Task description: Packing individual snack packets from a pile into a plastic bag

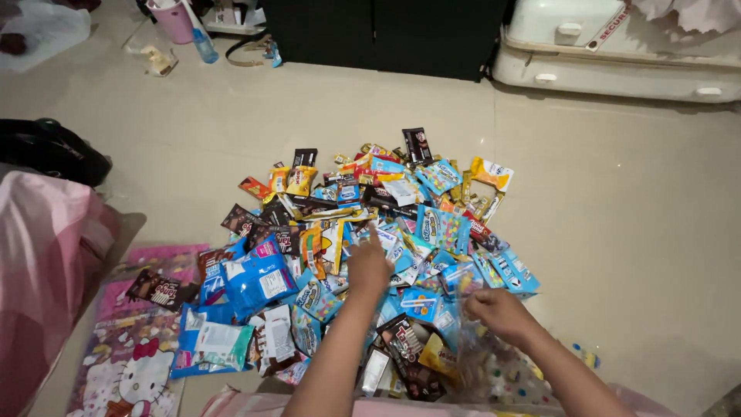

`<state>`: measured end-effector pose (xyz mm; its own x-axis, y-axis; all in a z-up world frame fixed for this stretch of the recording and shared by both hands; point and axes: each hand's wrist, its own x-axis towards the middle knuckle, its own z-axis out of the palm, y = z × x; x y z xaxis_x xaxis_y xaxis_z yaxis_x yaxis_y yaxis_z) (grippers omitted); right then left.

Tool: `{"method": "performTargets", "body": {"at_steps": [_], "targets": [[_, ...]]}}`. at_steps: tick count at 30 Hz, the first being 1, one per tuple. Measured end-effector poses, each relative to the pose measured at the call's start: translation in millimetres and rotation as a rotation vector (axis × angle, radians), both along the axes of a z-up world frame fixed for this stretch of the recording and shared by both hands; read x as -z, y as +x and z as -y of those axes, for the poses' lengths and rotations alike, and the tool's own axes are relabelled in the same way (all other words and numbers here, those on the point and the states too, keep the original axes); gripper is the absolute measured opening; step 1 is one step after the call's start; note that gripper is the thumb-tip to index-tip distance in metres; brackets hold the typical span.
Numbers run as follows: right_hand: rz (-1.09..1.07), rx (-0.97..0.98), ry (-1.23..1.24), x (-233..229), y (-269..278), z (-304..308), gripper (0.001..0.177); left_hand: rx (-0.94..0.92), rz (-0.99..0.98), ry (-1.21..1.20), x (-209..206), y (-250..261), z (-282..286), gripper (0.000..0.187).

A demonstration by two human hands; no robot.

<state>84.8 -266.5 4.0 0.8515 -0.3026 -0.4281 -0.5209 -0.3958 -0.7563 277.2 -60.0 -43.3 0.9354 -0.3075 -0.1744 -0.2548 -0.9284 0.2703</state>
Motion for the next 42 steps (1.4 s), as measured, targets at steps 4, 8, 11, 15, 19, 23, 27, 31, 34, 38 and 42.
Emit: {"method": "performTargets", "body": {"at_steps": [4,8,11,15,19,23,27,31,34,38,42], "targets": [[-0.048,-0.084,-0.046,0,0,-4,0.041,0.173,0.208,0.021,8,-15,-3,0.102],[0.056,0.006,-0.079,-20,-2,-11,0.051,-0.312,-0.317,-0.765,-118,-51,2,0.097],[0.157,0.034,0.011,-43,-7,-22,0.055,-0.465,-0.832,-1.33,-134,-67,4,0.097],[0.181,0.033,0.032,-12,-7,-29,0.04,-0.415,-1.106,-1.497,-141,-115,12,0.046],[0.072,-0.012,-0.065,-10,-11,-33,0.019,-0.539,-1.036,-1.347,-130,-156,16,0.064],[0.143,-0.015,-0.088,-29,-19,-32,0.048,-0.599,-0.858,-0.967,-125,-168,2,0.11],[0.167,0.081,-0.09,-51,-23,-32,0.048,-0.456,-0.583,-0.993,-107,-171,-2,0.041],[0.32,-0.047,-0.137,-47,-29,-29,0.053,-0.257,-0.529,-0.828,-89,-169,0,0.045],[0.303,-0.137,-0.253,-50,-31,-29,0.053,-0.215,-0.678,-0.881,-95,-179,5,0.031],[0.089,-0.15,-0.33,-78,-36,-42,0.048,-0.183,-0.66,-0.737,-73,-180,11,0.041],[-0.016,-0.134,-0.34,-71,-38,-48,0.048,-0.169,-0.714,-0.736,-40,-177,15,0.022]]}}
